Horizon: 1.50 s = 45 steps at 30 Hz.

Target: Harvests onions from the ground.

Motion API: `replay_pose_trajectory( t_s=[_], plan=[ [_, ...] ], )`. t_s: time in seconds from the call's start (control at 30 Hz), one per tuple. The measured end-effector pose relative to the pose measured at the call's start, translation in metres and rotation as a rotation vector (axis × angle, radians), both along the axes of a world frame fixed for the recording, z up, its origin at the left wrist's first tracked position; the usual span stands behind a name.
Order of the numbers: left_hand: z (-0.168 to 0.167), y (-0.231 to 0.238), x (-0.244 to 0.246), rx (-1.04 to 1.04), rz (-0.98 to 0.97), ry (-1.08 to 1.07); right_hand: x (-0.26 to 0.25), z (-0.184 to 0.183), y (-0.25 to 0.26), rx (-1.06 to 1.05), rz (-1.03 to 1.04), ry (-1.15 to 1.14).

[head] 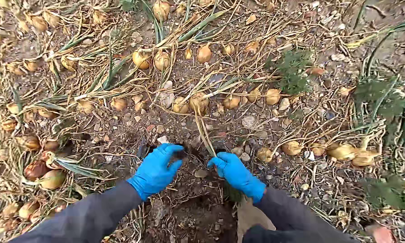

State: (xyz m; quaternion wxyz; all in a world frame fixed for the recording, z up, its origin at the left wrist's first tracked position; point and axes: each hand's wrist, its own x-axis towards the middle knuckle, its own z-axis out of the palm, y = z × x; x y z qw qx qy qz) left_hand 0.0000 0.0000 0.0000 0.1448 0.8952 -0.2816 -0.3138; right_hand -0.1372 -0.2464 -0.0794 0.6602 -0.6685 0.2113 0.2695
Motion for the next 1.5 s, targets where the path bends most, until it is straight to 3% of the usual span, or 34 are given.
replay_pose_trajectory(
  t_s=[0.07, 0.13, 0.2, 0.27, 0.33, 0.43, 0.5, 0.63, 0.77, 0.93, 1.03, 1.13, 1.2, 1.3, 1.4, 1.5],
  plan=[
    [-0.027, -0.081, -0.002, 0.013, -0.055, 0.127, -0.033, 0.007, -0.023, -0.092, 0.003, 0.039],
    [-0.059, -0.149, -0.013, 0.055, -0.035, 0.22, -0.067, 0.014, -0.057, -0.454, -0.056, 0.053],
    [-0.088, -0.197, -0.035, 0.11, -0.012, 0.236, -0.084, 0.022, -0.097, -0.738, -0.091, 0.151],
    [-0.101, -0.223, -0.054, 0.163, -0.026, 0.178, -0.082, 0.023, -0.125, -0.829, -0.05, 0.285],
    [-0.105, -0.225, -0.059, 0.123, -0.029, 0.164, -0.065, 0.015, -0.129, -0.856, 0.001, 0.316],
    [-0.121, -0.206, -0.054, -0.098, -0.009, 0.208, -0.039, -0.008, -0.111, -0.873, -0.029, 0.1],
    [-0.121, -0.205, -0.051, -0.132, -0.015, 0.226, -0.035, -0.017, -0.106, -0.81, -0.036, 0.041],
    [-0.115, -0.206, -0.048, -0.168, -0.052, 0.265, -0.052, -0.013, -0.116, -0.612, -0.055, 0.169],
    [-0.113, -0.202, -0.053, -0.244, -0.101, 0.258, -0.085, 0.009, -0.115, -0.547, -0.059, 0.298],
    [-0.103, -0.22, -0.061, 0.001, -0.088, 0.294, -0.13, 0.045, -0.171, -0.991, -0.322, 0.341],
    [-0.058, -0.216, -0.059, 0.175, 0.006, 0.265, -0.139, 0.055, -0.215, -1.179, -0.5, 0.369],
    [-0.024, -0.223, -0.058, 0.056, 0.221, 0.024, -0.137, 0.034, -0.255, -1.23, -0.586, 0.423],
    [-0.021, -0.248, -0.065, -0.081, 0.206, -0.11, -0.13, 0.01, -0.282, -1.201, -0.607, 0.422],
    [-0.038, -0.305, -0.09, -0.048, -0.025, -0.046, -0.116, -0.024, -0.313, -1.061, -0.606, 0.398],
    [-0.063, -0.35, -0.122, 0.109, -0.175, 0.121, -0.125, -0.026, -0.318, -0.827, -0.653, 0.319],
    [-0.075, -0.362, -0.14, 0.112, -0.198, 0.129, -0.15, -0.017, -0.296, -0.733, -0.716, 0.28]
  ],
)
